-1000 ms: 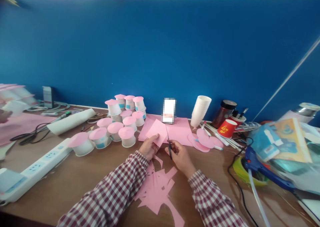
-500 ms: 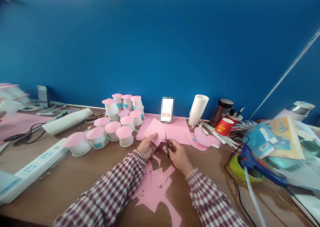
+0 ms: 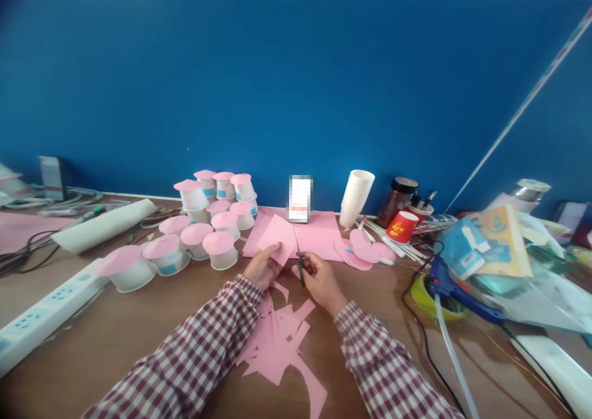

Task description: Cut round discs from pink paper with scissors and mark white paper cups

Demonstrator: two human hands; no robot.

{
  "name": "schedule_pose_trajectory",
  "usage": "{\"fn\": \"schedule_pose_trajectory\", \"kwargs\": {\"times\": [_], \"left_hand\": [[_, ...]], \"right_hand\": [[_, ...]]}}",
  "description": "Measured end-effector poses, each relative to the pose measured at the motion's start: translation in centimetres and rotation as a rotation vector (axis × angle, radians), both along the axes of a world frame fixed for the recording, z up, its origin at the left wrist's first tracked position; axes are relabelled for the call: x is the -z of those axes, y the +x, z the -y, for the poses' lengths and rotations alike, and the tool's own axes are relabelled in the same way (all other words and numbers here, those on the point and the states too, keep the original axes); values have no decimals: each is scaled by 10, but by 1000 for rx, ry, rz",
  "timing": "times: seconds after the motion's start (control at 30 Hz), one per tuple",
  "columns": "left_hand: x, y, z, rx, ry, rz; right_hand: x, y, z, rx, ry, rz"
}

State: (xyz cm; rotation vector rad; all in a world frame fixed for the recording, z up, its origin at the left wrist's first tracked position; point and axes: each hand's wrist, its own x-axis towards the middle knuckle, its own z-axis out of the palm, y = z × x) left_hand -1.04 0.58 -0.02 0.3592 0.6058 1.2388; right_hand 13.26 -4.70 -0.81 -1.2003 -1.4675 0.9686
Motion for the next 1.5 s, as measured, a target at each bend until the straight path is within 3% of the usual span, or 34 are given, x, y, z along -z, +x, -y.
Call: {"fn": "schedule_pose_trajectory", "kwargs": {"times": [0.47,0.73,1.0,1.5], "left_hand": [[-8,0,4,36,6,-64],[1,1,0,48,49,-36],[-4,1,2,61,57,-61],[3,0,-2,51,53,-43]], "right_hand": [[0,0,-1,20,5,-17],[4,1,-1,15,23,15],[4,2,-1,27,25,47],[0,1,0,35,38,56]]}}
